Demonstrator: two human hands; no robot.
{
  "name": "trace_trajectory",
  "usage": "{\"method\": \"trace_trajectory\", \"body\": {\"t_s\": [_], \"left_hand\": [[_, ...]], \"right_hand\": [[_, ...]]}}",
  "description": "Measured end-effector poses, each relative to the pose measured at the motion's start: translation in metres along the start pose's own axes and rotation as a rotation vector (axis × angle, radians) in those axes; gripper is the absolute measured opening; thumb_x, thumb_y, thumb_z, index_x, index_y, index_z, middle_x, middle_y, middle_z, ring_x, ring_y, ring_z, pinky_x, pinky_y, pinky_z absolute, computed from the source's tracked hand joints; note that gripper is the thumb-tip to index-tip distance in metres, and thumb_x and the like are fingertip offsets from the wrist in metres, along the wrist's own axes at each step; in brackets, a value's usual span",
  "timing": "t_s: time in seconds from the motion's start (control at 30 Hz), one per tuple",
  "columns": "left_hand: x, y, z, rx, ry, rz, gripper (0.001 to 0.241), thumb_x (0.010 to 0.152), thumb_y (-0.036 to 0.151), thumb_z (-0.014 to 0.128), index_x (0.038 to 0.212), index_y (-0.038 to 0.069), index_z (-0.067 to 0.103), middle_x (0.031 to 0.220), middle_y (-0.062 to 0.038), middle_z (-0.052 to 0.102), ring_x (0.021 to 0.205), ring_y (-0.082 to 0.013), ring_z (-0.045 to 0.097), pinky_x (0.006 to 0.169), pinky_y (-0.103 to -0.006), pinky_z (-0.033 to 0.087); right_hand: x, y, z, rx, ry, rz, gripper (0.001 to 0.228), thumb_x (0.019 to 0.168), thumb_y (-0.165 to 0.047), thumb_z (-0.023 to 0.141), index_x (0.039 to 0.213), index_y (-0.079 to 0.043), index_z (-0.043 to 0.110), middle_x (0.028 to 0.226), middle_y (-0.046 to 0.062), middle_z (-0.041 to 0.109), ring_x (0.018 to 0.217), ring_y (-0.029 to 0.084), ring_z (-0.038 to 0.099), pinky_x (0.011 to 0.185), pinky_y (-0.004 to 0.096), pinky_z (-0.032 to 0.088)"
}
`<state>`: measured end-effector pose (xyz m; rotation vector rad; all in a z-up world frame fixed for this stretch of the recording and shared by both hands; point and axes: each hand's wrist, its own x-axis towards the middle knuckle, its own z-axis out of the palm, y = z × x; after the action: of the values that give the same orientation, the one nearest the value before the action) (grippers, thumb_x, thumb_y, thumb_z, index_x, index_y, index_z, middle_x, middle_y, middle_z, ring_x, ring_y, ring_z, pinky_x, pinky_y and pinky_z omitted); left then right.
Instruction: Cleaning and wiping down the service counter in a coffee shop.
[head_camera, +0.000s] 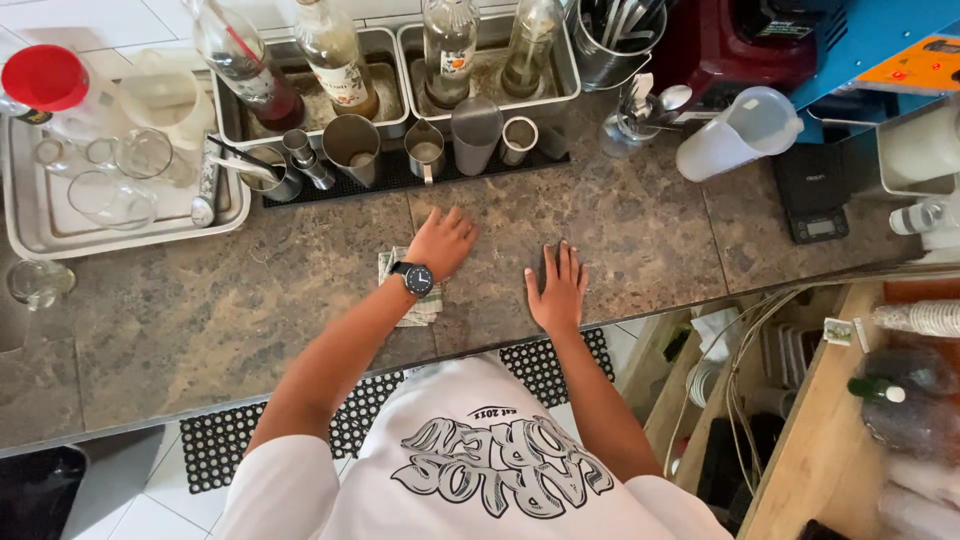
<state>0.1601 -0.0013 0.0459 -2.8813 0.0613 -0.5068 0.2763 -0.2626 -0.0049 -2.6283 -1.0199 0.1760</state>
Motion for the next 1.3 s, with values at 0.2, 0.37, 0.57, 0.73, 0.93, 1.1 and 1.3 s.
{"method": "trace_trajectory", "body": {"t_s": [0.2, 0.37, 0.57, 0.73, 0.93, 1.1, 1.3], "left_hand": [[-0.010, -0.002, 0.003, 0.005, 0.005, 0.020, 0.027, 0.081, 0.022, 0.071, 0.106, 0.013, 0.076, 0.103, -0.011, 0.072, 0.109, -0.0326, 0.060, 0.092, -0.0529, 0.046], [-0.018, -0.002, 0.000, -0.003, 0.040, -0.005, 0.025, 0.083, 0.022, 0.071, 0.107, 0.014, 0.076, 0.105, -0.010, 0.072, 0.111, -0.0324, 0.061, 0.092, -0.0527, 0.047], [-0.033, 0.003, 0.008, 0.033, 0.003, -0.044, 0.027, 0.083, 0.027, 0.074, 0.108, 0.015, 0.077, 0.108, -0.010, 0.073, 0.119, -0.0334, 0.060, 0.097, -0.0546, 0.047], [-0.054, 0.015, 0.023, -0.007, 0.023, -0.165, 0.033, 0.080, 0.028, 0.075, 0.109, 0.013, 0.073, 0.100, -0.013, 0.070, 0.103, -0.0333, 0.063, 0.094, -0.0527, 0.047], [-0.108, 0.047, -0.009, -0.286, -0.427, -0.528, 0.071, 0.104, 0.059, 0.049, 0.152, 0.007, 0.055, 0.154, -0.021, 0.053, 0.150, -0.0406, 0.042, 0.123, -0.0582, 0.028], [-0.146, 0.018, -0.022, -0.308, -0.395, -0.645, 0.072, 0.106, 0.059, 0.046, 0.160, 0.012, 0.045, 0.160, -0.020, 0.047, 0.154, -0.0394, 0.037, 0.127, -0.0558, 0.025], [-0.109, -0.026, -0.004, -0.320, -0.481, -0.739, 0.073, 0.111, 0.058, 0.033, 0.169, 0.013, 0.029, 0.176, -0.017, 0.023, 0.162, -0.0355, 0.016, 0.131, -0.0537, 0.009]], "right_hand": [[0.000, 0.001, 0.002, -0.044, 0.004, -0.012, 0.068, 0.111, -0.059, 0.040, 0.165, -0.018, 0.038, 0.173, 0.018, 0.026, 0.161, 0.037, 0.022, 0.126, 0.060, 0.015], [0.000, 0.001, 0.004, -0.037, 0.042, -0.010, 0.066, 0.111, -0.056, 0.044, 0.163, -0.016, 0.041, 0.172, 0.019, 0.028, 0.161, 0.037, 0.023, 0.127, 0.060, 0.014], [-0.001, -0.002, -0.002, -0.026, 0.025, -0.022, 0.065, 0.113, -0.056, 0.041, 0.163, -0.014, 0.041, 0.172, 0.020, 0.027, 0.160, 0.038, 0.021, 0.126, 0.060, 0.014], [-0.002, -0.001, 0.002, -0.050, 0.037, -0.021, 0.063, 0.112, -0.054, 0.046, 0.162, -0.015, 0.042, 0.172, 0.019, 0.027, 0.160, 0.037, 0.021, 0.126, 0.059, 0.015], [-0.001, -0.001, 0.001, -0.015, 0.011, 0.018, 0.062, 0.113, -0.055, 0.042, 0.164, -0.018, 0.041, 0.174, 0.015, 0.022, 0.162, 0.034, 0.017, 0.128, 0.057, 0.010], [0.001, -0.003, -0.002, -0.015, -0.042, 0.047, 0.063, 0.113, -0.056, 0.040, 0.166, -0.020, 0.036, 0.176, 0.014, 0.016, 0.163, 0.032, 0.012, 0.129, 0.056, 0.008], [-0.002, -0.009, -0.007, -0.063, -0.056, 0.056, 0.065, 0.112, -0.056, 0.040, 0.165, -0.019, 0.037, 0.176, 0.014, 0.019, 0.163, 0.033, 0.013, 0.129, 0.056, 0.009]]}}
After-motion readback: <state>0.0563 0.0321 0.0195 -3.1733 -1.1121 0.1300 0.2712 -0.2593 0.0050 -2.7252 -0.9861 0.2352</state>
